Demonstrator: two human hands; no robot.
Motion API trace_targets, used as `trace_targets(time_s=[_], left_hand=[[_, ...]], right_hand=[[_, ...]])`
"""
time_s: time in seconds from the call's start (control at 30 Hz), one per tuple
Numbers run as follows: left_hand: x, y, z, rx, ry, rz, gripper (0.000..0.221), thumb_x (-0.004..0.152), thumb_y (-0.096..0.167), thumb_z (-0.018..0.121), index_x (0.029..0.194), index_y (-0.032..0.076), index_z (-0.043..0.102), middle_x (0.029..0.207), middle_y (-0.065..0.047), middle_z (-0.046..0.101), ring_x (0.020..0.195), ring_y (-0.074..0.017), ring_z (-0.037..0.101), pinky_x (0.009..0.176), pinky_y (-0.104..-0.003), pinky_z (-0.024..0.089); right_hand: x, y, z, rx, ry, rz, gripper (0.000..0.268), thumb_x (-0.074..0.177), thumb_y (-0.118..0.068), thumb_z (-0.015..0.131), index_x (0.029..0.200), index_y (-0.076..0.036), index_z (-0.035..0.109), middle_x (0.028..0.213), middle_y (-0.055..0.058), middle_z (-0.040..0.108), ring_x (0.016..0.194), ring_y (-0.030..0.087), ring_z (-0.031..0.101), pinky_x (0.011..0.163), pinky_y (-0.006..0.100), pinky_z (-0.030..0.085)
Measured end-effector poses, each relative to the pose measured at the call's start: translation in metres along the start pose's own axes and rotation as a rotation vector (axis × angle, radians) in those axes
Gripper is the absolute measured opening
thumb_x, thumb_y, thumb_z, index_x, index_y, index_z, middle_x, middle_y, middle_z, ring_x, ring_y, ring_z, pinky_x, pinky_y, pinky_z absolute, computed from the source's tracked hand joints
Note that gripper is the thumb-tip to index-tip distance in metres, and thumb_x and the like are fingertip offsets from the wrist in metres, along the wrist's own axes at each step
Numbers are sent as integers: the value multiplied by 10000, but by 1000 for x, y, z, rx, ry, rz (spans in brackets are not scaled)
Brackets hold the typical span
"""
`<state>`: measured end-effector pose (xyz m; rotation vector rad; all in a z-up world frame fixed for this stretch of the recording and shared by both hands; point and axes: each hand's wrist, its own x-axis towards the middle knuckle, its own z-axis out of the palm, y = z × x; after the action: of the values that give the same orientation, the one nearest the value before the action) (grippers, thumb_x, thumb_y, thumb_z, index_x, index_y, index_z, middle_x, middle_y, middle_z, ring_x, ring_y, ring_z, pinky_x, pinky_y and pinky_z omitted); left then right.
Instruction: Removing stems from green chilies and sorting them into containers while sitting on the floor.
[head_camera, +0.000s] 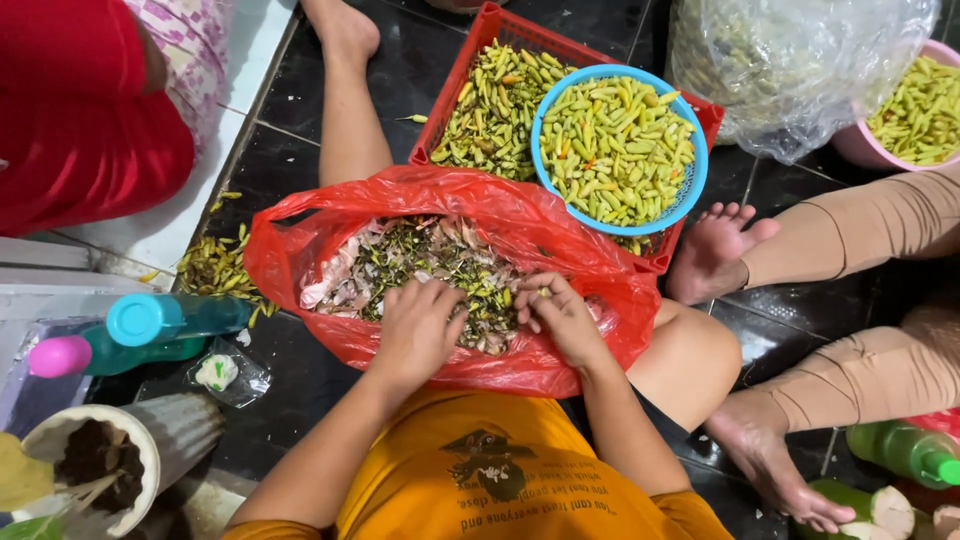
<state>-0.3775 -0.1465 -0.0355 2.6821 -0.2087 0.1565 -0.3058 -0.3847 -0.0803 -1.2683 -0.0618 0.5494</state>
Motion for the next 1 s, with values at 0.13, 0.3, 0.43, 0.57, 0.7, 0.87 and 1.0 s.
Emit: trace_targets(time_s=[0.13,0.3,0.43,0.57,0.7,0.87,1.0], left_hand=[[15,-14,27,114,95,38,181,920,360,683,950,194,747,859,6,640,877,-243,605,747,-413,426],[21,-31,86,249,44,16,212,752,357,779,848,182,709,871,-6,609,926,-266,547,770,-442,401],[22,-19,68,116,-9,-39,206,777,373,787,831,185,723,851,4,608,952,-271,561,806,-453,410],[17,-15,44,-54,-110,-63,187,897,391,716,961,220,754,898,-12,682,976,-289,647,830,-440,448],[10,-2,35,-329,-189,-181,168,893,360,763,970,212,745,855,25,765,916,-234,721,838,-387,497],[14,18,13,-419,-172,-140,258,869,375,799,1021,173,745,884,-25,789,929,-261,733,835,-400,520],[11,21,10,-549,-192,-266,500,828,375,849,1214,116,664,967,-91,730,885,-284,740,792,-441,562]], right_hand=[[1,-6,-7,87,50,8,147,1008,-47,544,1147,-14,578,914,140,631,702,170,669,497,195,436],[3,21,-20,67,68,2,148,994,-55,600,1129,6,607,877,150,634,682,173,670,501,192,438],[-3,-3,-1,-33,82,5,174,955,-59,665,1123,-20,652,648,91,639,497,83,526,459,179,375],[-3,22,-2,-315,64,-146,207,900,-68,762,1108,-66,749,846,60,706,778,110,606,719,253,501],[-2,42,3,-437,-12,-262,192,875,-96,803,1065,-80,792,905,81,725,893,184,661,855,333,510],[-9,30,15,-293,-28,-197,84,924,-57,751,1004,-35,755,941,108,705,911,178,652,872,338,511],[-10,35,12,-131,7,-70,139,969,-41,655,1106,-20,660,871,62,644,740,116,647,727,298,577]])
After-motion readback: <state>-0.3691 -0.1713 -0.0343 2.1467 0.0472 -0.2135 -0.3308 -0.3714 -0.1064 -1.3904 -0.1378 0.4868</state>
